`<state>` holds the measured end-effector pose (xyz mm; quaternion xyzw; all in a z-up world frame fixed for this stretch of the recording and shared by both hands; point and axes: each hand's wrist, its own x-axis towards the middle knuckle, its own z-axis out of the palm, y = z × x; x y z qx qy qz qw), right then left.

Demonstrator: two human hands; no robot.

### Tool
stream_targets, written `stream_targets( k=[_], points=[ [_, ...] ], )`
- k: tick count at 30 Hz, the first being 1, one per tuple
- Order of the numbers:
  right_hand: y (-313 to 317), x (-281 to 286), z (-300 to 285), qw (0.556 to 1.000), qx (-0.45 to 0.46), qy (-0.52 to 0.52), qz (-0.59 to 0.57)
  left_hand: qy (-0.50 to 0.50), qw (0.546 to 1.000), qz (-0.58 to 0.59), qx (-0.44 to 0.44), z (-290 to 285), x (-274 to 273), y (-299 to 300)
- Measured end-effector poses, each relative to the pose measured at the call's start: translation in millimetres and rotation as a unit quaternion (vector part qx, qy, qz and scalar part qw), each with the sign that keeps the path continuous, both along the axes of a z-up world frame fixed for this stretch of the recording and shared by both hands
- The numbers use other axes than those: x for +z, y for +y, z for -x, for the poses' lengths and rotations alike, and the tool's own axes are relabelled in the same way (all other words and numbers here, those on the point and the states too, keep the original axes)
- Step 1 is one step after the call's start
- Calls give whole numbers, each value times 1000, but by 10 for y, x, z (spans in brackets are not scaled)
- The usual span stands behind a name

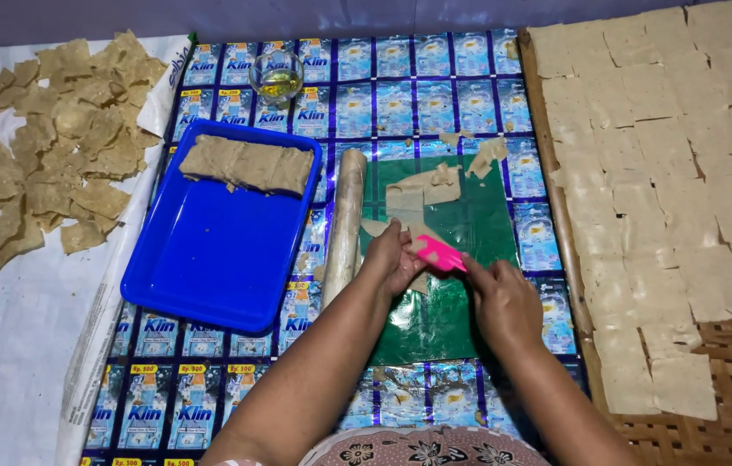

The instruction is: Flattening and cutting pieces of dough using a wooden rolling pin and a plastic scraper on a low table.

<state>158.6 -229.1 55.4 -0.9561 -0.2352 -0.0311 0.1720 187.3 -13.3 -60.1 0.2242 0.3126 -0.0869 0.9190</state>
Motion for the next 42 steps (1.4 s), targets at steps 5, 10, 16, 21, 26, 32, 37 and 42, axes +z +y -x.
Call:
stream_targets(
  k=[5, 10, 16, 21, 26, 32, 37, 42],
  points=[
    [-130, -78, 162, 992, 23, -101, -76, -5, 1000, 13, 25, 131, -13, -55],
    [-421, -398, 77, 989, -94, -45, -101, -32, 997, -42, 49, 583, 191, -205],
    [-498, -365, 258, 988, -104, -78, -85, -80, 989, -99, 74, 1149, 673, -232],
    [-504, -421, 448, 979, -66, -126, -146, -46, 953, -298, -40, 1275, 782, -162],
    [-488, -887, 388, 906, -72, 131, -396, -79, 830, -524, -174, 1296, 1156, -240],
    [-569, -318, 564, 462, -89, 582, -663, -106, 892, -365, -243, 1150, 1390, -497],
    [-1049, -147, 623, 353, -36, 601, -717, -76, 911, -329, -235, 1021, 1241, -700],
    [-1677, -215, 633, 376, -20, 557, -740, -80, 913, -309, -255, 895, 671, -1119]
  ],
)
